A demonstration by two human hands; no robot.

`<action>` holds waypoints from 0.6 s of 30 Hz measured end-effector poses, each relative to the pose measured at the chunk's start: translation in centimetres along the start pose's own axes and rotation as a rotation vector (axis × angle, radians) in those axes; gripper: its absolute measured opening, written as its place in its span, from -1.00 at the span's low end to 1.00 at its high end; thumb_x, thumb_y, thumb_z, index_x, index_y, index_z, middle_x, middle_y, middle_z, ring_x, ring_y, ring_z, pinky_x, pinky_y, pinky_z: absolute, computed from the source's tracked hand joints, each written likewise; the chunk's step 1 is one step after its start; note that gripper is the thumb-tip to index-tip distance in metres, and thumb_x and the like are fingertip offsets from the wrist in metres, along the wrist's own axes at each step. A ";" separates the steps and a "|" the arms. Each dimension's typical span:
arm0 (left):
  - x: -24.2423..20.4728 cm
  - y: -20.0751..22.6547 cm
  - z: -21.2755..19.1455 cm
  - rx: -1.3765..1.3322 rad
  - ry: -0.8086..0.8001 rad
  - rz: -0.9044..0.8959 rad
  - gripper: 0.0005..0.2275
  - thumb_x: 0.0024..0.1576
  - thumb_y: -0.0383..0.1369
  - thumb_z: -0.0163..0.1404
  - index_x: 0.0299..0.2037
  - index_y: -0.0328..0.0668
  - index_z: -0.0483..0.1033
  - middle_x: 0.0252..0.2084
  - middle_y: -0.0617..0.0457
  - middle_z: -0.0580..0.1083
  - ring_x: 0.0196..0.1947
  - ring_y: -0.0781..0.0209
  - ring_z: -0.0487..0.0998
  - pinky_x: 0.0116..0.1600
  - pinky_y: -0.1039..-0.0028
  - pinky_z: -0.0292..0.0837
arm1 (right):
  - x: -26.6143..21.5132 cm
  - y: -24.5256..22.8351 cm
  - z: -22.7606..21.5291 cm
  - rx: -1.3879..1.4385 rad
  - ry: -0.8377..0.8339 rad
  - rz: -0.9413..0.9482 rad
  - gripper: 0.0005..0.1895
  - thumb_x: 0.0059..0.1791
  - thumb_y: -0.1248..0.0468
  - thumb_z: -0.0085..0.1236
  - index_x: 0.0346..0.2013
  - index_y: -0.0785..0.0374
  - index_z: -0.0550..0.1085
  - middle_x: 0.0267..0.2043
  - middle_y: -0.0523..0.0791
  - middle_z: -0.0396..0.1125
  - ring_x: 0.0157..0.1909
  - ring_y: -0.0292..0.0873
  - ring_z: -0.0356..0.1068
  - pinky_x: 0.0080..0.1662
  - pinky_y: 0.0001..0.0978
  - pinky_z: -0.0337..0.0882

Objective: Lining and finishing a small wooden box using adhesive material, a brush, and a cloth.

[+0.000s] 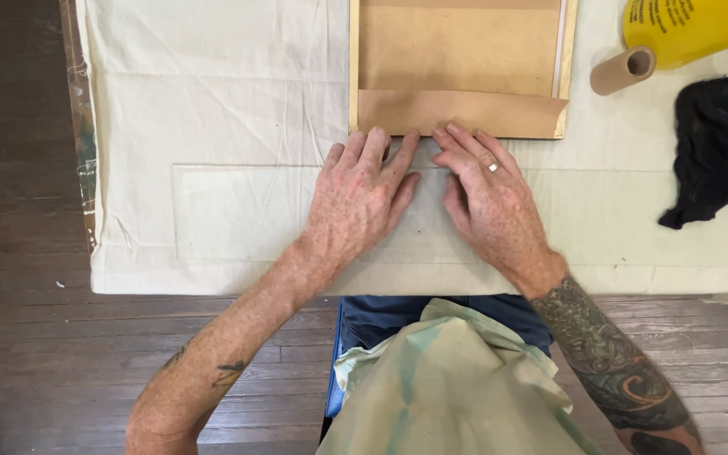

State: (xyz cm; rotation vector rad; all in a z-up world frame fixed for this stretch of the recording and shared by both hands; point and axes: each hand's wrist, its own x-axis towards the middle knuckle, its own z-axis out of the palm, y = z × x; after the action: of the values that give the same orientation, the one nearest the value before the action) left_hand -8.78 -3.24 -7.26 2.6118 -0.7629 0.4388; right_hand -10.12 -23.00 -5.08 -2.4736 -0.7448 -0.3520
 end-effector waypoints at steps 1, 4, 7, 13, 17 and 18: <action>-0.1 0.0 0.1 0.002 0.017 0.002 -0.66 0.21 -0.20 0.10 0.14 -0.11 0.56 -0.22 0.05 0.26 -0.23 0.07 0.39 -0.17 0.26 0.39 | 0.2 -0.2 -0.1 0.022 -0.004 0.010 -0.67 -0.01 0.55 0.09 0.04 0.34 0.39 0.25 0.11 0.39 0.34 0.10 0.35 0.35 0.07 0.27; 0.0 -0.1 0.1 -0.001 0.019 0.011 -0.62 0.18 -0.19 0.11 0.15 -0.16 0.55 -0.22 0.01 0.30 -0.19 0.01 0.43 -0.14 0.22 0.43 | 0.5 -0.8 0.8 0.041 0.009 0.028 -0.60 -0.05 0.55 0.11 0.09 0.34 0.36 0.28 0.13 0.36 0.36 0.12 0.32 0.35 0.09 0.26; 0.2 0.1 -0.5 0.022 -0.001 0.000 -0.58 0.16 -0.20 0.13 0.19 -0.19 0.56 -0.24 -0.01 0.32 -0.20 -0.01 0.44 -0.13 0.19 0.46 | 0.5 -1.2 1.1 0.002 0.018 0.055 -0.56 -0.04 0.54 0.08 0.14 0.31 0.35 0.32 0.10 0.34 0.39 0.04 0.30 0.38 -0.01 0.23; -1.3 -0.9 -2.1 0.109 0.011 -0.071 -0.64 0.20 -0.27 0.09 0.20 -0.13 0.58 -0.30 0.04 0.29 -0.30 0.09 0.39 -0.19 0.28 0.41 | -2.1 1.1 -2.2 -0.027 0.006 0.126 -0.58 -0.04 0.56 0.06 0.11 0.37 0.32 0.29 0.16 0.34 0.38 0.11 0.30 0.37 0.05 0.21; -1.5 -1.3 -2.6 0.129 0.044 -0.091 -0.67 0.19 -0.28 0.11 0.16 -0.07 0.61 -0.29 0.05 0.29 -0.32 0.10 0.38 -0.23 0.31 0.38 | -4.4 2.9 -4.1 -0.134 -0.022 0.255 -0.63 0.01 0.54 0.03 0.12 0.40 0.31 0.29 0.17 0.37 0.37 0.09 0.33 0.44 0.04 0.12; -1.4 -1.4 -2.4 0.132 0.047 -0.092 -0.67 0.19 -0.28 0.11 0.16 -0.07 0.61 -0.29 0.05 0.29 -0.32 0.10 0.38 -0.23 0.31 0.38 | -4.5 2.9 -4.6 -0.134 -0.020 0.250 -0.63 0.01 0.54 0.03 0.12 0.40 0.31 0.29 0.17 0.37 0.37 0.09 0.33 0.44 0.04 0.12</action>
State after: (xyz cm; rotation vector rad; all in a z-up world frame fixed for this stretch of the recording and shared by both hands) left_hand -9.57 -0.51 -6.06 2.7347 -0.6142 0.5389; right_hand -12.55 -29.56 -4.14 -2.6616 -0.4233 -0.2922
